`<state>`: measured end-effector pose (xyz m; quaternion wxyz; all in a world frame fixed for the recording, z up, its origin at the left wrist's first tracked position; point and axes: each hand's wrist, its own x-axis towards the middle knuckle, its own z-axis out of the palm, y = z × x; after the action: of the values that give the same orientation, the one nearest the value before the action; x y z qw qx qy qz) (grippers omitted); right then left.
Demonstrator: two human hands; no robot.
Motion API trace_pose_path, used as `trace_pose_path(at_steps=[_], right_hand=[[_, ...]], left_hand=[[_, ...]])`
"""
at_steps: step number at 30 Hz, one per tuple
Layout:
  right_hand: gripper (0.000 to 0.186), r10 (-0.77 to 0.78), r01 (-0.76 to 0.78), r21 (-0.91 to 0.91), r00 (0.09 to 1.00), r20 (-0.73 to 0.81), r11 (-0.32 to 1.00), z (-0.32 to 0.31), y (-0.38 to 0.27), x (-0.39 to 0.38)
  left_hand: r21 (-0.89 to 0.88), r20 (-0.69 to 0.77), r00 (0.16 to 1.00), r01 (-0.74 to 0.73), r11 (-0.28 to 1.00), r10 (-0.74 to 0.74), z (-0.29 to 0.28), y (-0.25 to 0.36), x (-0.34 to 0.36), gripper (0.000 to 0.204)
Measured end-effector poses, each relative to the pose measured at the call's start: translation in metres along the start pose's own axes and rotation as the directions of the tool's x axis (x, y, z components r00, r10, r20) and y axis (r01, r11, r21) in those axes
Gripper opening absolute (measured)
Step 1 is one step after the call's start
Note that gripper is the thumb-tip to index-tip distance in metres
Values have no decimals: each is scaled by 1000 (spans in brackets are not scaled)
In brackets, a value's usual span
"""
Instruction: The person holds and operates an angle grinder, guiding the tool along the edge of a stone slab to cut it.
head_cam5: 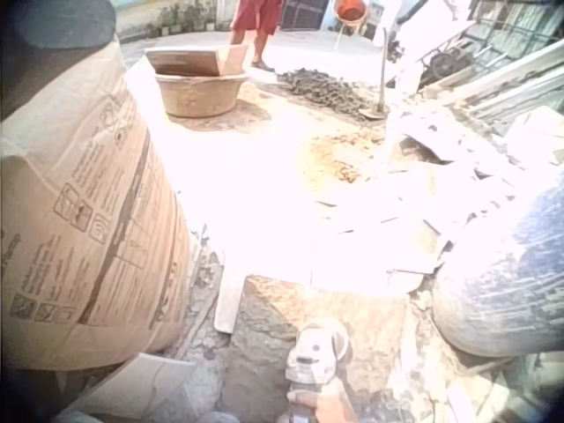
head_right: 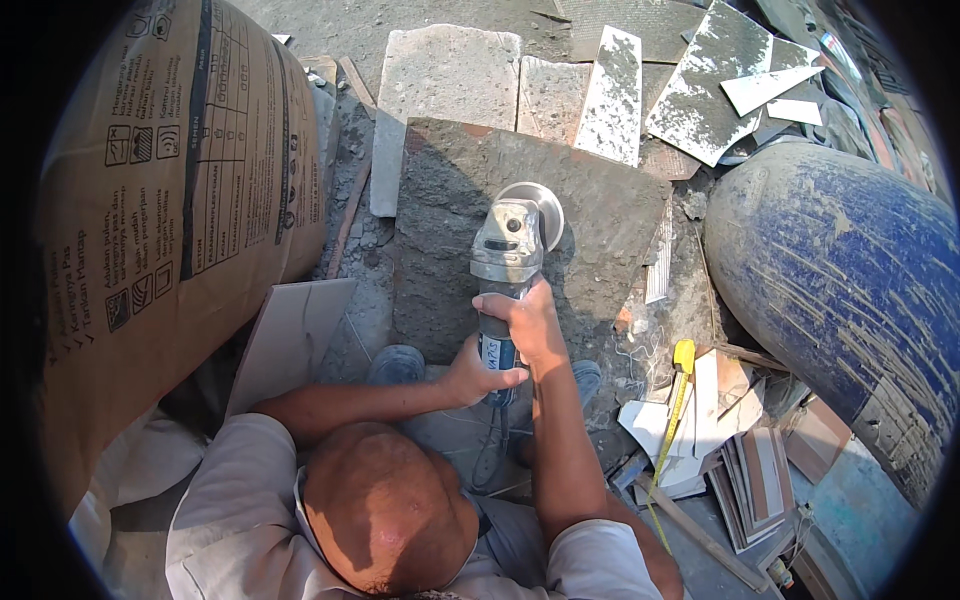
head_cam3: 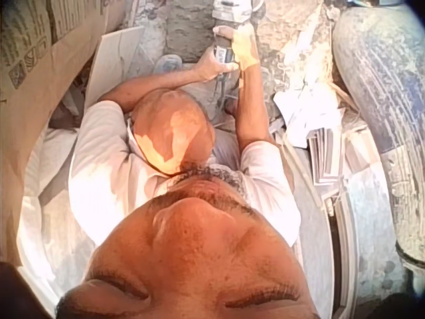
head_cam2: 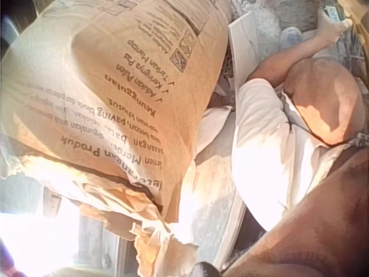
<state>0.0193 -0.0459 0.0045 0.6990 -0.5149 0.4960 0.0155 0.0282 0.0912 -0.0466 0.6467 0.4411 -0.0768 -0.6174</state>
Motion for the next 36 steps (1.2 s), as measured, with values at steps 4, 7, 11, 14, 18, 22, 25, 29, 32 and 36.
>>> trace_pose_path(at_steps=[4, 7, 11, 14, 18, 22, 25, 29, 32, 36], right_hand=[[33, -30, 31, 96, 999, -11, 995, -1, 0, 5], [33, -14, 17, 91, 999, -34, 996, 2, 1, 6], [33, -54, 54, -6, 998, -15, 999, -1, 3, 4], [33, -21, 19, 119, 1000, 17, 993, 3, 4, 5], [35, -32, 33, 110, 999, -3, 993, 3, 4, 6], [34, -17, 17, 125, 1000, -7, 992, 1, 1, -2], [32, 11, -5, 181, 1000, -29, 983, 3, 4, 7], [31, 38, -27, 185, 998, -55, 982, 0, 12, -2], [32, 74, -64, 118, 994, -76, 991, -10, 8, -6], [33, -9, 13, 116, 999, -31, 993, -2, 6, 0]], left_hand=[[-101, 30, 999, 41, 994, -38, -3, -3, 7, 55], [-99, 48, 997, 63, 993, -59, -3, -3, 7, 54], [-135, 23, 1000, 2, 991, 1, -2, -2, 6, 52], [-99, 73, 994, 83, 992, -76, -7, -8, 9, 53], [-130, 115, 991, 77, 988, -62, -11, -17, 11, 53], [-126, 93, 994, 69, 990, -58, -5, -10, 9, 51], [-102, 90, 993, 80, 992, -71, -6, -13, 9, 51], [-139, 115, 987, 126, 982, -111, -5, -18, 6, 51], [-94, 99, 991, 103, 990, -93, 3, -12, 6, 48], [-127, 3, 1000, 11, 992, -10, 5, -8, 7, 43]])
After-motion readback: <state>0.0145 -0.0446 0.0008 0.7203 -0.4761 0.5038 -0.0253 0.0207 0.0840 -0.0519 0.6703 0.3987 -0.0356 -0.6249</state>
